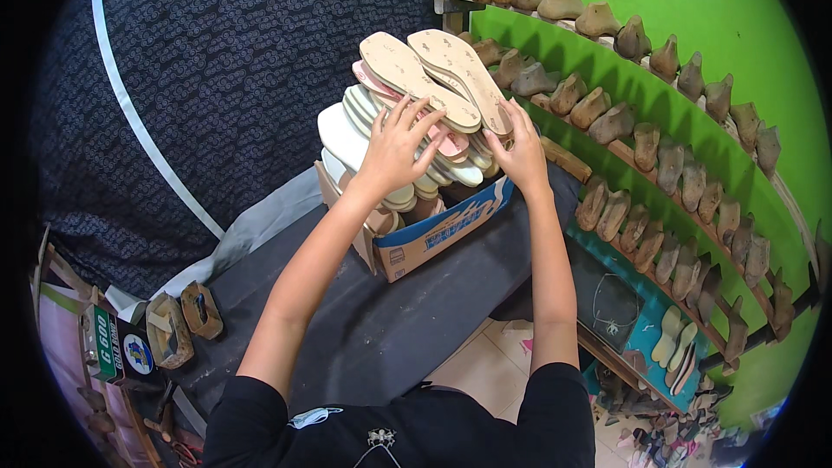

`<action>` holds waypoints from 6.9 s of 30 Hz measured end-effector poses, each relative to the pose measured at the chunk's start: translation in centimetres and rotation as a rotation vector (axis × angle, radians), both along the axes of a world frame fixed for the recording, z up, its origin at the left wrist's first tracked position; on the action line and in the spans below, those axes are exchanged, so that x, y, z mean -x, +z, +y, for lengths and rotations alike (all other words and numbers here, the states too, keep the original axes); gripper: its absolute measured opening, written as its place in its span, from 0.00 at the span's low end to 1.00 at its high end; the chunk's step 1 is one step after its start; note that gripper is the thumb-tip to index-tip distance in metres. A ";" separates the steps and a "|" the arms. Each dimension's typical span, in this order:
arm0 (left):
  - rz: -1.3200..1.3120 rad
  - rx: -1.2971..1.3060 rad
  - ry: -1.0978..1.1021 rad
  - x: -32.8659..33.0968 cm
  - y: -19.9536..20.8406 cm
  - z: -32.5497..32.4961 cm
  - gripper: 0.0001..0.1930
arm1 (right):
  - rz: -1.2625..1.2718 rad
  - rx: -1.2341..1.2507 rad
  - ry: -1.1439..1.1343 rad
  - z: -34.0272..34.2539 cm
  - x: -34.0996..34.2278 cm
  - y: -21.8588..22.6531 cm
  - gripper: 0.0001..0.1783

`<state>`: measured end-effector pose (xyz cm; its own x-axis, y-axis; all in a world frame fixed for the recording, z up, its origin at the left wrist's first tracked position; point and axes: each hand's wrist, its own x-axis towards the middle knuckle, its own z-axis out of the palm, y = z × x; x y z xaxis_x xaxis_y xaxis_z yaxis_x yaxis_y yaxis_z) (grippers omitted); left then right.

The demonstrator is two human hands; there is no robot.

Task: The person takes shoe soles from a box, applies adhesive onto them using a brush, and places them into a basket.

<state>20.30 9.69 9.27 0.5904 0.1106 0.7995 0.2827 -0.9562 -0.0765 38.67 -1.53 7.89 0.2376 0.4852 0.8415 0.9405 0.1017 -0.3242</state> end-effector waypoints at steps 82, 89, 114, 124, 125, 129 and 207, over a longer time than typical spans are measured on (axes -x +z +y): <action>-0.999 1.776 0.080 50.7 -22.7 -13.1 0.17 | 0.424 0.533 1.438 14.2 47.2 -15.1 0.33; -0.959 1.815 0.050 50.6 -22.5 -13.1 0.16 | 0.481 0.389 1.423 15.3 50.1 -15.8 0.15; -0.926 1.806 0.064 50.5 -22.2 -12.9 0.16 | 0.913 0.271 1.492 13.4 47.7 -13.9 0.08; -0.922 1.804 0.075 50.8 -22.3 -13.0 0.16 | 0.961 0.362 1.644 6.7 44.9 -14.0 0.08; -0.916 1.800 0.097 51.0 -22.4 -13.1 0.16 | 0.908 0.392 1.691 5.8 44.7 -14.2 0.07; -0.894 1.809 0.094 50.9 -22.7 -12.9 0.16 | 0.649 0.458 1.805 3.7 44.2 -15.6 0.10; -0.919 1.837 0.098 50.5 -22.0 -12.9 0.16 | 0.409 0.329 1.819 3.8 43.4 -15.2 0.05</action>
<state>-30.17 -3.24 -12.68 0.1099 0.9580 -0.2647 -0.2858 0.2856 0.9147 -4.77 2.30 -7.32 -0.5448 0.4496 0.7078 -0.3536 0.6422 -0.6801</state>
